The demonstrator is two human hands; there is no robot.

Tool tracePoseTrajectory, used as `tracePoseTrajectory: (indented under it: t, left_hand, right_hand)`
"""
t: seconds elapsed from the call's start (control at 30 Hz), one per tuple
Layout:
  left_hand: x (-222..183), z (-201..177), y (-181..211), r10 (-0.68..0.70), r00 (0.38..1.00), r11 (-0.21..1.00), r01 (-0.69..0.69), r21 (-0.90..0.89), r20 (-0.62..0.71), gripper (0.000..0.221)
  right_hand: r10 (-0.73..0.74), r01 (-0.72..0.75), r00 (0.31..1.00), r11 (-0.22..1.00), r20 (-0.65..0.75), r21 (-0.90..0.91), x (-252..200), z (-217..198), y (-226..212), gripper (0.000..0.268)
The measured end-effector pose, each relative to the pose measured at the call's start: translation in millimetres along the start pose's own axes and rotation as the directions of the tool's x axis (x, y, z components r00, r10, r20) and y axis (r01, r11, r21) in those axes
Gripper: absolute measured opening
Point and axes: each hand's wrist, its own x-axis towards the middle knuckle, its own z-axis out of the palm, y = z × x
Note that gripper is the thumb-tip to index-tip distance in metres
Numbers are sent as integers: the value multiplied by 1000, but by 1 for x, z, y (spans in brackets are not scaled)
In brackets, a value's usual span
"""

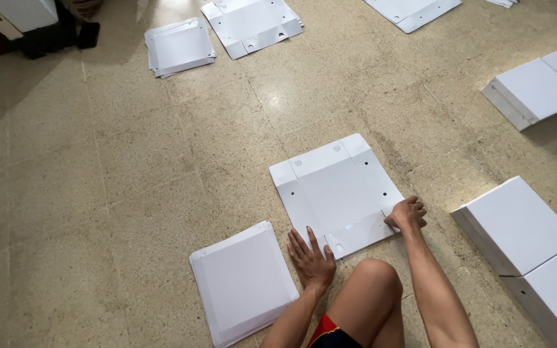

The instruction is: Assembling cardboard boxes by folding flat sheets along pre-scored lines.

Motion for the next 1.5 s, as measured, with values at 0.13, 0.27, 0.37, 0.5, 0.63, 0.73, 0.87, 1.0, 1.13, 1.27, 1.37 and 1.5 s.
tracePoseTrajectory:
  t: [0.13,0.27,0.37,0.5,0.63,0.73,0.87,1.0,1.13,1.27,1.37,1.5]
  left_hand:
    - [0,-1,0,6,1000,1000,-6,24,2,82]
    - [1,-3,-1,9,1000,1000,-9,20,-2,82]
    - [0,-2,-1,10,1000,1000,-10,-1,11,81]
    - [0,-4,0,7,1000,1000,-7,-16,20,79]
    - [0,-3,0,6,1000,1000,-6,-16,8,80]
    - [0,-2,0,6,1000,1000,-6,-6,-2,81]
    - [0,-1,0,8,1000,999,-8,-38,8,80]
    - [-3,2,0,0,1000,999,1,-40,25,81]
    - [-3,3,-1,6,1000,999,-5,-37,24,81]
    - [-3,5,0,7,999,998,-4,-69,42,78]
    - [-4,4,0,4,998,997,1,-83,62,78]
    - [-4,0,0,9,997,993,-1,-120,71,75]
  right_hand:
    - [8,-8,999,1000,52,-15,3,-7,3,102]
    - [-63,61,997,997,39,56,21,1,12,106]
    - [-238,240,971,967,-30,90,34,1,22,83]
    - [-392,379,920,877,-18,295,17,-15,18,64]
    - [-420,407,907,886,13,222,-8,-30,7,42]
    - [-500,494,866,839,-35,227,-11,-36,6,29]
    - [-526,515,850,810,-41,280,-26,-57,1,42]
    - [-535,507,844,821,44,263,-50,-81,-10,45]
    - [-552,520,831,814,70,258,-62,-90,-19,41]
    - [-551,535,834,820,30,201,-62,-85,-23,38]
    - [-577,572,816,802,-20,171,-65,-81,-24,41]
    - [-543,546,837,826,-58,138,-79,-86,-32,51]
